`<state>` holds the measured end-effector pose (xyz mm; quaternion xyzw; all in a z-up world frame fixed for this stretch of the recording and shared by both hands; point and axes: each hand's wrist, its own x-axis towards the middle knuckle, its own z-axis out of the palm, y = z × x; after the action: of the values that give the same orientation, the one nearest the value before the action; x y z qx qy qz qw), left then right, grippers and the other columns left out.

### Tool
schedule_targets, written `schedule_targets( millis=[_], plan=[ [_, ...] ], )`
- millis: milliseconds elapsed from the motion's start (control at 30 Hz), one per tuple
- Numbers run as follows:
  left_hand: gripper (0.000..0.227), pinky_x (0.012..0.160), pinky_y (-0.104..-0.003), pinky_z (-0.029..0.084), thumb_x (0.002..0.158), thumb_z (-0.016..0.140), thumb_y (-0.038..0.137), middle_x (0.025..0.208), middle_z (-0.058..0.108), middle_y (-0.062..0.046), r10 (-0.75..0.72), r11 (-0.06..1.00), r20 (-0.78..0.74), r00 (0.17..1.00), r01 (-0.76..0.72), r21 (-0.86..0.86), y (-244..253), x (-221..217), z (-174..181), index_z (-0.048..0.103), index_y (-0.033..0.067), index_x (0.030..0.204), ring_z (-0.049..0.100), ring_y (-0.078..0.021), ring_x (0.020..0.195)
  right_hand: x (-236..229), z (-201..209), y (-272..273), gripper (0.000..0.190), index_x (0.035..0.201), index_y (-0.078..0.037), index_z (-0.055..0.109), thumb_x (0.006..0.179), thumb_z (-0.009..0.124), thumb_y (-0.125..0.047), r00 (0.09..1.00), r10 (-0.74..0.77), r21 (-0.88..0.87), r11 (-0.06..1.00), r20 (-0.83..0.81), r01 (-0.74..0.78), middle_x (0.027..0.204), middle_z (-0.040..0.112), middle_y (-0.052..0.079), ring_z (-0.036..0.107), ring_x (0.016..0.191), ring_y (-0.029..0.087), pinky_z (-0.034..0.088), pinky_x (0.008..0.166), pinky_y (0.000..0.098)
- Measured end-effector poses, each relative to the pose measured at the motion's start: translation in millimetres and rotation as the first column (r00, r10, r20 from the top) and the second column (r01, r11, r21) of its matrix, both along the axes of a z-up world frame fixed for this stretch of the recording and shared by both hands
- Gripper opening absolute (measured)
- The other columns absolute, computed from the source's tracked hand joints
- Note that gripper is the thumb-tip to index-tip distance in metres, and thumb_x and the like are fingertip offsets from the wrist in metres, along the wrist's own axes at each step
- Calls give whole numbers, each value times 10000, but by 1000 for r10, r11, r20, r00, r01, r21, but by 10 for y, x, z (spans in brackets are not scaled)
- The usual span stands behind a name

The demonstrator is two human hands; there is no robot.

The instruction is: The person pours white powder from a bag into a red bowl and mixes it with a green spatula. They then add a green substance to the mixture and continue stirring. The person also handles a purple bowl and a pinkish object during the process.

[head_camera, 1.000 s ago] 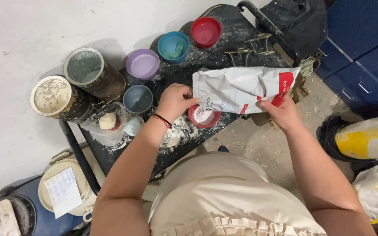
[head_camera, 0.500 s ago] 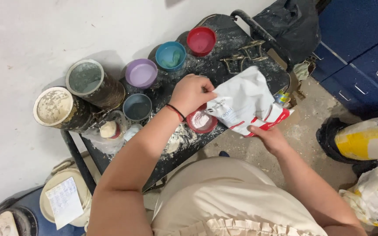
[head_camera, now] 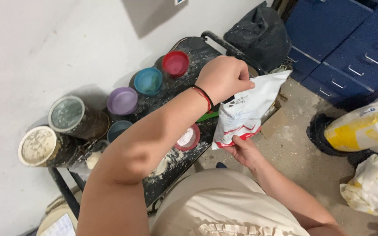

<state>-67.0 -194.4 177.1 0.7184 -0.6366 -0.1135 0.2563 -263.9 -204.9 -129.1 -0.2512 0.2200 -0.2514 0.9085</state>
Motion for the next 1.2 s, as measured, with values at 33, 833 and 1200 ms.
schedule_targets(
  millis=[33,833,1200],
  plan=[
    [199,788,-370,574,827,728,418,752,759,42,-13,1000,3,1000,13,4,-28,-20,66,796,231,831,716,-224,871,9,23,-14,432,1246,-82,662,846,809,-151,1000,-13,4,1000,3,13,1174,762,166,757,1008,378,670,777,533],
    [307,853,-447,391,1075,699,238,779,574,-54,15,808,146,989,74,-585,1843,387,1021,605,64,841,512,-286,701,287,2445,-764,1068,1787,-324,183,835,661,-255,981,20,-909,381,193,171,1808,345,234,376,1717,375,416,1372,532],
    [38,736,-521,571,935,741,11,801,723,-177,407,837,-147,901,-433,-335,3372,180,10,765,29,912,697,-455,877,1382,2561,520,826,1457,2,566,787,901,-347,891,444,-987,-160,-99,-30,1391,622,230,605,1305,404,499,1061,543]
  ],
)
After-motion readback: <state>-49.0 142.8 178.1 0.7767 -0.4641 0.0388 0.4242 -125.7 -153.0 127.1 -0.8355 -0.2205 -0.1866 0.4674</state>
